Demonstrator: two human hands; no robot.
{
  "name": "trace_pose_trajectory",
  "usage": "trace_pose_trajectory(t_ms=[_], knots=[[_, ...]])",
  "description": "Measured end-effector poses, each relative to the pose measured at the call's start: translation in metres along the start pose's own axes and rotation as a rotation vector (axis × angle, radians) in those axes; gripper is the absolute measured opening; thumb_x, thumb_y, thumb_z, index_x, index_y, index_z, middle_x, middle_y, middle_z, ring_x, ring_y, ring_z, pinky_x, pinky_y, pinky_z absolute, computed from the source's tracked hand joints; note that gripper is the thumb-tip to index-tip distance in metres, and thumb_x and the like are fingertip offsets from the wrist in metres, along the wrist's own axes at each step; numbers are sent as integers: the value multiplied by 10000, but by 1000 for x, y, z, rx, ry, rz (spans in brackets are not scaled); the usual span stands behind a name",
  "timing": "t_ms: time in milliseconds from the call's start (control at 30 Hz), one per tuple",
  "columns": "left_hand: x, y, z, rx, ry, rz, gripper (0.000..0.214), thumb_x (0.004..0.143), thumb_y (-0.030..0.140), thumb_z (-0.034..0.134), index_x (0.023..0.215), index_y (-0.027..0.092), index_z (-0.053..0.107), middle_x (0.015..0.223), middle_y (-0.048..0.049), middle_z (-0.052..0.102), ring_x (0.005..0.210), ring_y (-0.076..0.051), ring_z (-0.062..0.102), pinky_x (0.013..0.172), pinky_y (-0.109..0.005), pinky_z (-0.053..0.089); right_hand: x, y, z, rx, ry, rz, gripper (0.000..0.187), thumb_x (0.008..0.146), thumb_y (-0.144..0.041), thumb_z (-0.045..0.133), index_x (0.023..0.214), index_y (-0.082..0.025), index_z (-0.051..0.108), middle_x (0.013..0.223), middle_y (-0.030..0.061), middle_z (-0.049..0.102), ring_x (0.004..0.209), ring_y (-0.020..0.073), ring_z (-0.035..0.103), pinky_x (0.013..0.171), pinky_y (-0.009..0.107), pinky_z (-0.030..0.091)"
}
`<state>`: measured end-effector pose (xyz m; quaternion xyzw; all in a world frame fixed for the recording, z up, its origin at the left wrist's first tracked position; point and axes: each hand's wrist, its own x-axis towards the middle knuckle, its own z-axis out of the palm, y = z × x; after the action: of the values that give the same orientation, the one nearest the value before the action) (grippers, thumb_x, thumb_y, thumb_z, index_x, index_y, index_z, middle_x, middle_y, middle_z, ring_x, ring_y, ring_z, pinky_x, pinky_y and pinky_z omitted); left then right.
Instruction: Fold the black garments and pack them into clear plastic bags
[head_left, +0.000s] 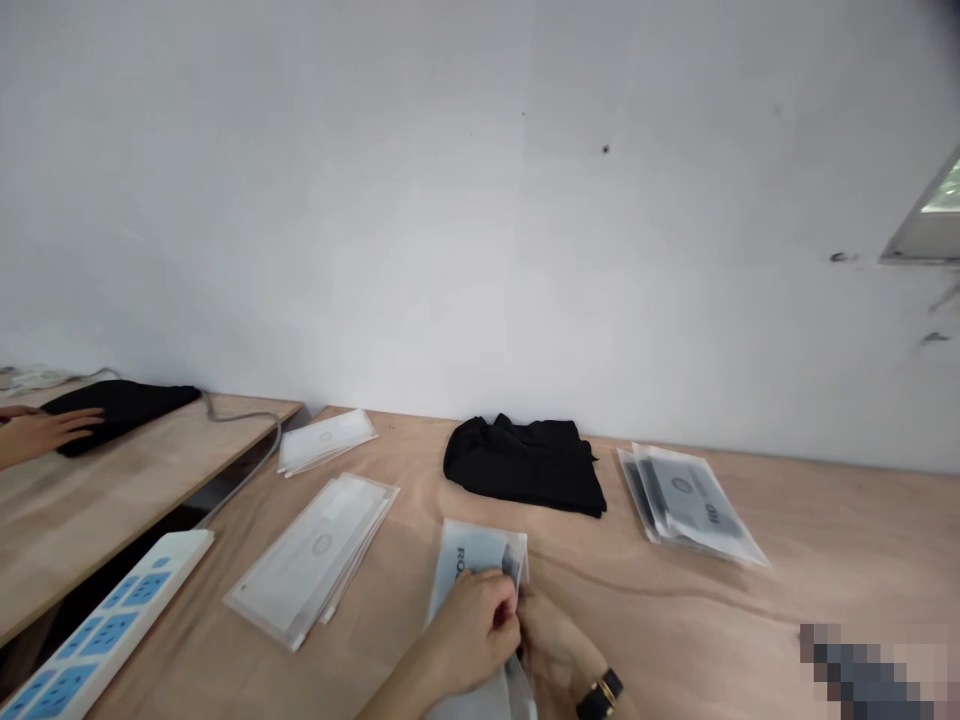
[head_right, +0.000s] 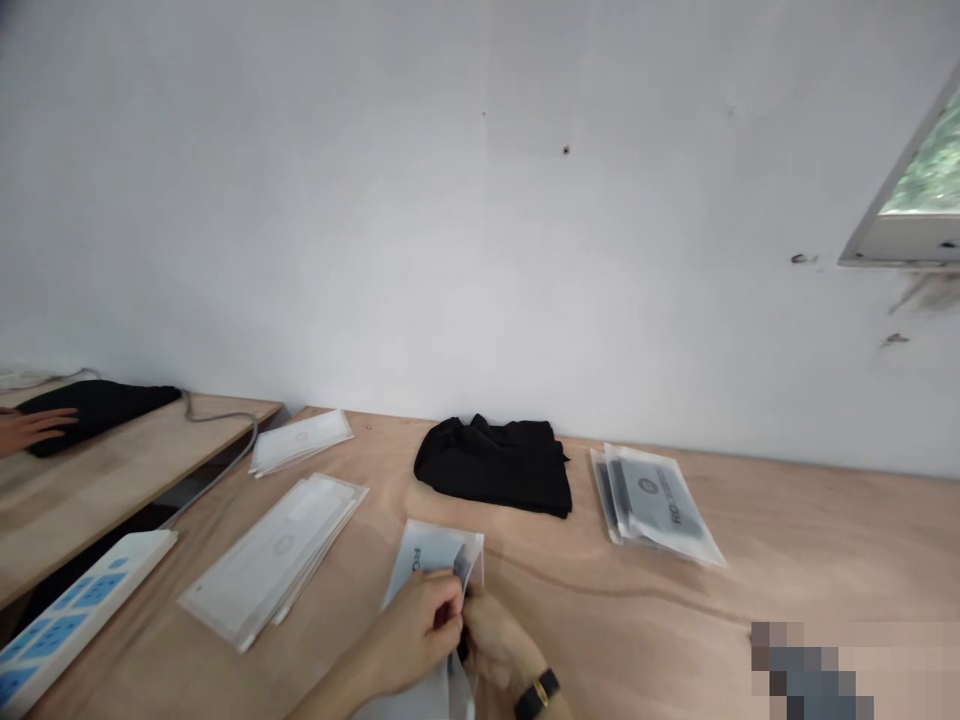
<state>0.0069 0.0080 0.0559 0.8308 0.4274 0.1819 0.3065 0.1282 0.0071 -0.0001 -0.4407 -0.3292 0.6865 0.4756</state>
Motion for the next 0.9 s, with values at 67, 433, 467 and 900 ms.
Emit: trace_pose_trajectory(t_ms=[67, 433, 467, 900], knots=[[0, -3, 1, -27, 21, -10, 136, 722, 78, 456, 643, 189, 458, 712, 21, 540, 715, -140, 487, 666, -244, 323, -2, -2, -2, 30, -35, 20, 179, 520, -182, 623, 698, -189, 620, 645, 2, 662, 720, 204, 628, 698, 306, 471], [-6, -5, 3, -2, 97, -55, 118, 727, 100, 468, 656, 187, 504, 717, 10, 567, 713, -152, 493, 679, -269, 310, -14, -14, -20, -179, -101, -29, 227, 556, -125, 592, 771, -191, 618, 673, -42, 642, 617, 136, 577, 605, 237, 429], [-5, -6, 4, -8, 106, -50, 115, 732, 106, 467, 664, 189, 510, 722, 8, 568, 716, -153, 493, 676, -270, 310, -12, -15, -22, -254, -85, -40, 182, 570, -159, 613, 750, -188, 619, 643, -43, 633, 577, 130, 565, 571, 234, 422], [-53, -54, 25, 380, 110, 368, 164, 787, 283, 680, 906, 234, 578, 895, 1, 596, 815, -178, 503, 740, -295, 293, -37, 19, -54, -264, 174, 87, 396, 597, -554, 726, 578, -175, 612, 543, 18, 628, 484, 156, 598, 454, 248, 429]])
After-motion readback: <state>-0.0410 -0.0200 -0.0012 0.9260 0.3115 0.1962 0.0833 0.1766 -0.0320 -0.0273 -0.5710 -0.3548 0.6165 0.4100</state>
